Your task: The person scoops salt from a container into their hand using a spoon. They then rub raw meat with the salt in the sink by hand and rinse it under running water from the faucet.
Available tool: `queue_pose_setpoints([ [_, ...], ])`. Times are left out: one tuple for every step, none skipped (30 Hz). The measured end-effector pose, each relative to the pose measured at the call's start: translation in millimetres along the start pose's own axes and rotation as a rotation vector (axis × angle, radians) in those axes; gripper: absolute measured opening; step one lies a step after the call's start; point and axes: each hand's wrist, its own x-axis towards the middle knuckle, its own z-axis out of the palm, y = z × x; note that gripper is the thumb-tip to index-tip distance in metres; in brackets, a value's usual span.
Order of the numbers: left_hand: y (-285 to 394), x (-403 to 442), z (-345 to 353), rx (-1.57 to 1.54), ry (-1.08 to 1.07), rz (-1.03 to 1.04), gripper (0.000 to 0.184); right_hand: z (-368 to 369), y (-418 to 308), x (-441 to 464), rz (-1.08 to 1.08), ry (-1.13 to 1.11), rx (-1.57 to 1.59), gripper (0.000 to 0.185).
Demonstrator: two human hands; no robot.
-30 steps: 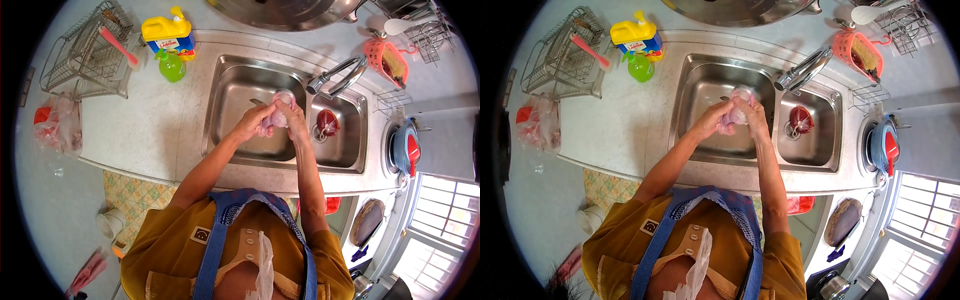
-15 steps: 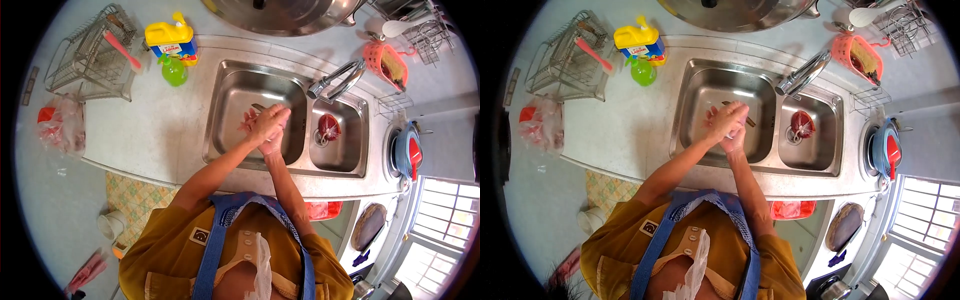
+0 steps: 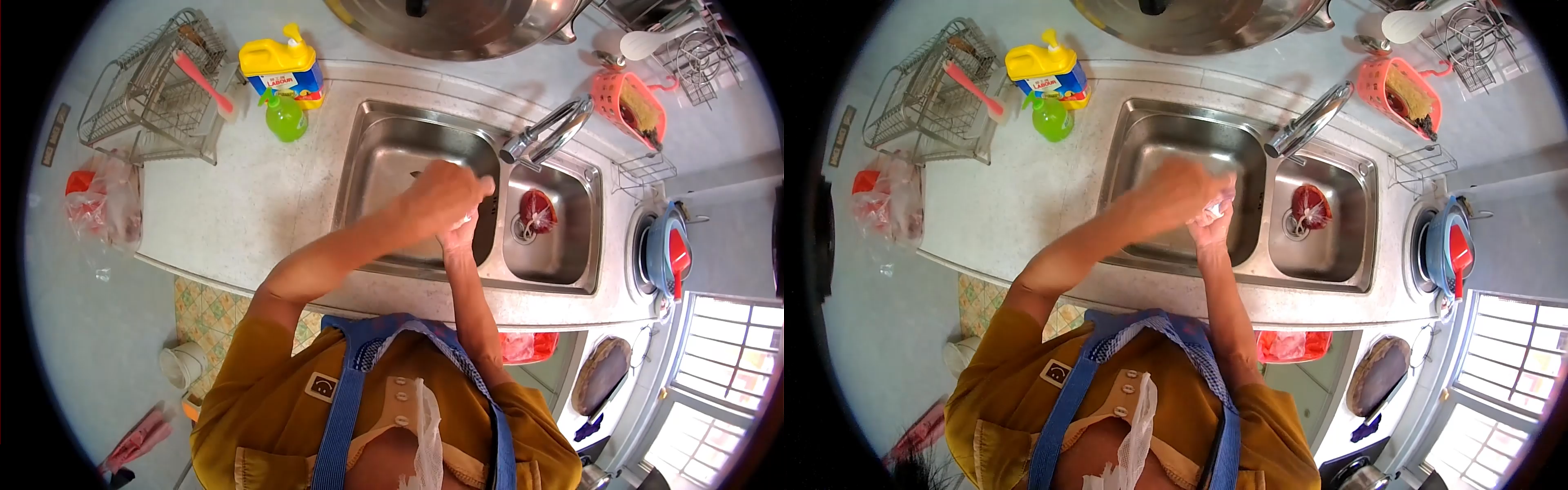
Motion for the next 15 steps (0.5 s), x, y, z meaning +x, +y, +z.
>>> queue_pose_setpoints([
  [-9,1,-13,-0.053,-0.019,-0.033,0.012,14,1,-3,0.133,-0.073,0.059,0.020],
  [-27,-1,-10,-0.260,0.177,0.018,0.020,26,7,-2,0.013,0.031,-0.024,0.021],
  [-41,0,2,-0.260,0.181,0.014,0.020,40,13,-2,-0.107,0.136,-0.107,0.021],
  [-56,4,23,-0.819,0.353,-0.108,0.021,57,20,-2,-0.092,0.159,0.002,0.021],
  [-70,6,50,-1.380,0.518,-0.234,0.022,61,21,2,-0.089,0.159,-0.002,0.021],
  [-88,9,92,-1.522,0.549,-0.284,0.022,65,20,7,0.030,0.047,0.086,0.019],
  [-85,6,112,-1.525,0.558,-0.285,0.022,69,20,11,0.152,-0.064,0.173,0.020],
  [-72,-2,129,-1.559,0.457,-0.109,0.024,84,23,11,0.262,-0.020,0.233,0.020],
  [-61,-6,135,-1.572,0.415,-0.023,0.026,84,22,14,0.272,-0.014,0.227,0.020],
  [-50,-9,140,-1.585,0.370,0.062,0.029,80,19,21,0.264,-0.083,0.048,0.020],
  [-42,-9,142,-2.240,0.286,0.133,0.033,77,18,27,0.254,-0.155,-0.129,0.021],
  [-39,-9,142,-2.889,0.144,0.220,0.037,71,20,32,-0.034,0.020,-0.464,0.022],
  [-43,-6,148,-2.894,0.150,0.223,0.037,67,18,33,-0.031,0.024,-0.469,0.022],
  [-52,2,160,-2.875,0.217,0.105,0.039,73,20,33,-0.146,0.115,-0.870,0.023],
  [-56,6,162,-2.851,0.286,-0.011,0.041,78,22,33,-0.261,0.204,-1.272,0.025],
])
